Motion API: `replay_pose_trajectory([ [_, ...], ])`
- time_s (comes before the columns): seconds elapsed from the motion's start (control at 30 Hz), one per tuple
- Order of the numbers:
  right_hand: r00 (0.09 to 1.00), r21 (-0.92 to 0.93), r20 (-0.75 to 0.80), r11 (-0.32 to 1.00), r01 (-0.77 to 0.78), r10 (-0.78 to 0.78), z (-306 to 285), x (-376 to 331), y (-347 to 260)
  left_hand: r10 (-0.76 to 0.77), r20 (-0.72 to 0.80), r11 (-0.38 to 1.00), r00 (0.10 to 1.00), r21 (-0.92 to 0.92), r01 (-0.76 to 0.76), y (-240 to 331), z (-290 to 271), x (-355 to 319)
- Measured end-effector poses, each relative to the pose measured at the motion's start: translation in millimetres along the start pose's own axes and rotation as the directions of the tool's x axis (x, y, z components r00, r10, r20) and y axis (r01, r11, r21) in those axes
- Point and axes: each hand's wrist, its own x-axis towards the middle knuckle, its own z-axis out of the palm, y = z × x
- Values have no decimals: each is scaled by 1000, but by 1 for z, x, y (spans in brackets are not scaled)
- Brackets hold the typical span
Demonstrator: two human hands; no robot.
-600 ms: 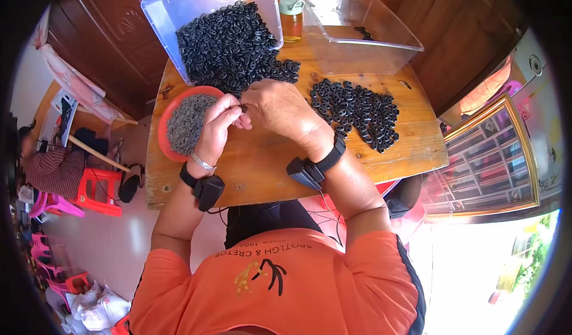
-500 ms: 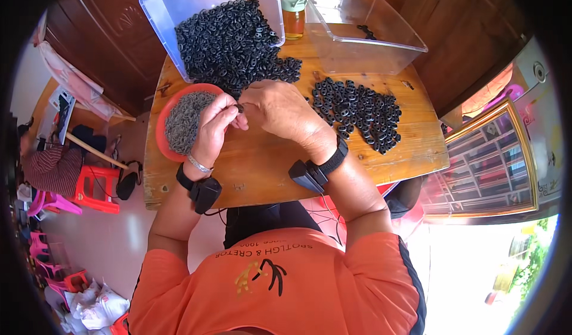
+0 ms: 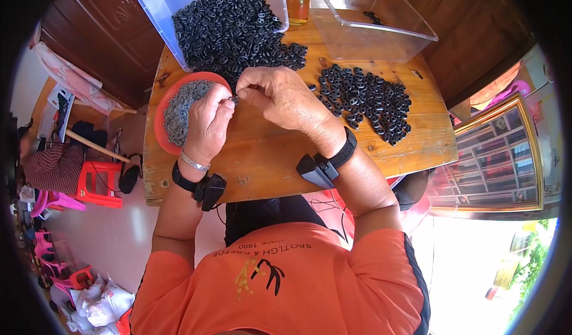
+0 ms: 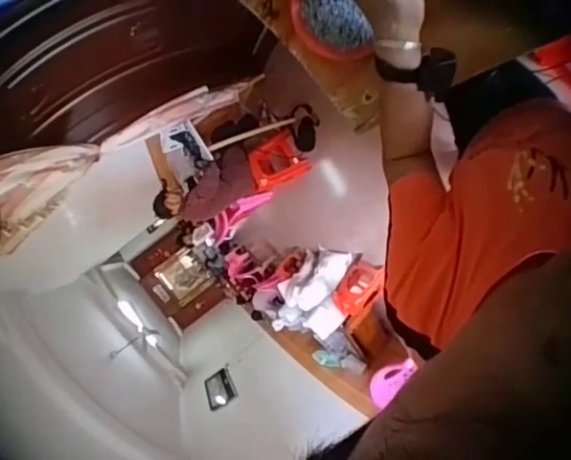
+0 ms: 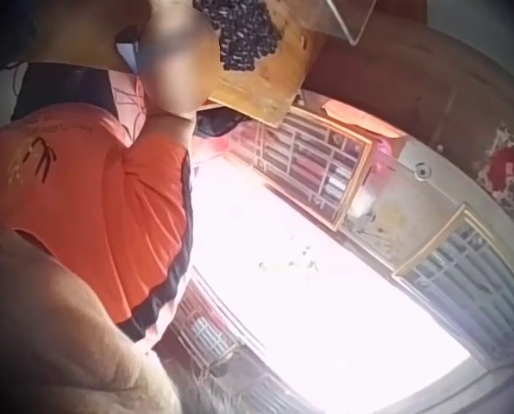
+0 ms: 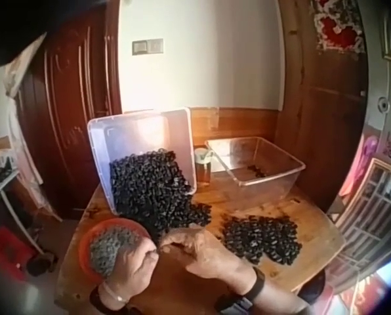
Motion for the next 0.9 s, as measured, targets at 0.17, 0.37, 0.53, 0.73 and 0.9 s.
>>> replay_pose_trajectory([
  [0.17, 992, -154, 32, 980, 123, -120, -1, 1, -1, 89, 29, 994, 996, 64, -90, 4, 1, 1],
  [0.37, 999, -46, 35, 999, 16, -14, -4, -1, -1, 98, 33, 992, 995, 79, -100, 1, 2, 1],
  [0.53, 999, -64, 45, 998, 16, -13, -3, 0, -3, 98, 39, 992, 994, 70, -101, 2, 1, 0],
  [0.73, 995, -101, 66, 992, 79, -73, -3, -1, 1, 99, 34, 993, 994, 53, -101, 2, 3, 0],
  [0.9, 1000, -149, 24, 989, 18, -14, -10, -2, -5, 89, 32, 994, 995, 67, -91, 1, 0, 0],
])
